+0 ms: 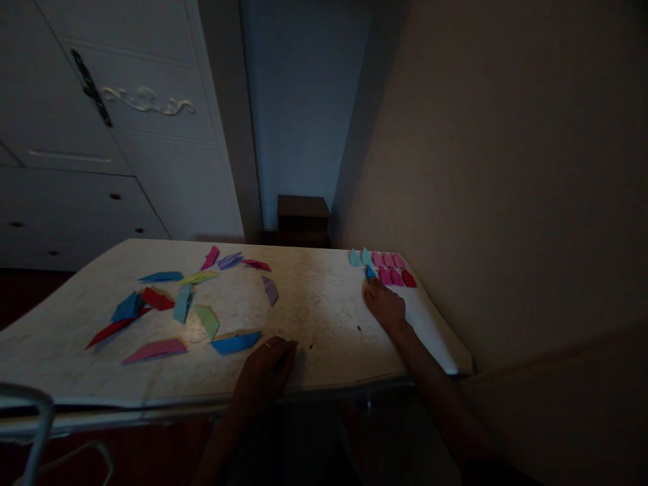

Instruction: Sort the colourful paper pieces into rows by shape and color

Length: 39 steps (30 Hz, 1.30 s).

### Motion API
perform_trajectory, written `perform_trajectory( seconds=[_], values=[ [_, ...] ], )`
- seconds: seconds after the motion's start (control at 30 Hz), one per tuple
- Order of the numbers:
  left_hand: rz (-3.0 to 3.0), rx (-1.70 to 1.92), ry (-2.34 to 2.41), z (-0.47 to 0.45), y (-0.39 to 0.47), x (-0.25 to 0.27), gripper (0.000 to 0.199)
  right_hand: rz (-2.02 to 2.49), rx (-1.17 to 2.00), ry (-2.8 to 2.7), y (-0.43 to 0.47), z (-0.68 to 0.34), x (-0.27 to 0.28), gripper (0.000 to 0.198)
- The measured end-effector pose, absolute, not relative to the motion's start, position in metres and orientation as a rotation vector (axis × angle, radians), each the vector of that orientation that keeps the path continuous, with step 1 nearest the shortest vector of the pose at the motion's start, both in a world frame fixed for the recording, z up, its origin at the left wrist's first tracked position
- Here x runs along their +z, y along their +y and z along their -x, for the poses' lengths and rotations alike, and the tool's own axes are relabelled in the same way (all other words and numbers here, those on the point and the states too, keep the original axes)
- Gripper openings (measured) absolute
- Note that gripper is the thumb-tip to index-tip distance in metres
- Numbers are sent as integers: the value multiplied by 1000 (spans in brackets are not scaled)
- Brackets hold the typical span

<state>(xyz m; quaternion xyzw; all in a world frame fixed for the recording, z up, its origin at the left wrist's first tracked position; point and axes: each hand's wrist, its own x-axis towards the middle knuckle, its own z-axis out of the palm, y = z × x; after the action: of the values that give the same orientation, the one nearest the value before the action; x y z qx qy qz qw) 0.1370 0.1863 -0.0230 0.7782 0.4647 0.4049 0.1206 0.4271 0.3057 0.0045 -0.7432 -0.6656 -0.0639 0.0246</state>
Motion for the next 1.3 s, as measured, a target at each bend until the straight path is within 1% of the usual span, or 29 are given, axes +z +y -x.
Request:
perform_trajectory(
  seconds=[0.33,0.53,0.67,0.8,0.9,0.97,1.03,1.1,1.2,1.3],
  values=[
    [-2261,1176,1366,-138,185,-24,21,2270,-228,-1982,302,-426,7,46],
    [-2224,1149,1391,-139,184,-22,23,2155,-184,-1952,295,-420,13,40],
    [-2175,1174,1329,-137,181,-15,22,1990,-79,-1958,282,-413,7,38],
    [-2079,1271,1297,-124,173,-4,22,1793,136,-1988,267,-411,-6,39],
    [-2058,1270,1367,-98,168,8,23,1714,225,-2035,258,-412,-12,43],
    [-2004,1344,1503,-70,168,20,23,1702,246,-2067,255,-413,-13,45],
    [-1869,1501,1755,-35,173,33,25,1707,243,-2092,252,-412,-13,47],
    [-1727,1520,2018,6,184,45,28,1727,220,-2109,252,-411,-12,48],
    [-1612,1424,2241,72,210,57,33,1773,190,-2122,252,-410,-11,51],
    [-1555,1035,2411,125,236,58,37,1805,171,-2135,253,-409,-10,53]
  ],
)
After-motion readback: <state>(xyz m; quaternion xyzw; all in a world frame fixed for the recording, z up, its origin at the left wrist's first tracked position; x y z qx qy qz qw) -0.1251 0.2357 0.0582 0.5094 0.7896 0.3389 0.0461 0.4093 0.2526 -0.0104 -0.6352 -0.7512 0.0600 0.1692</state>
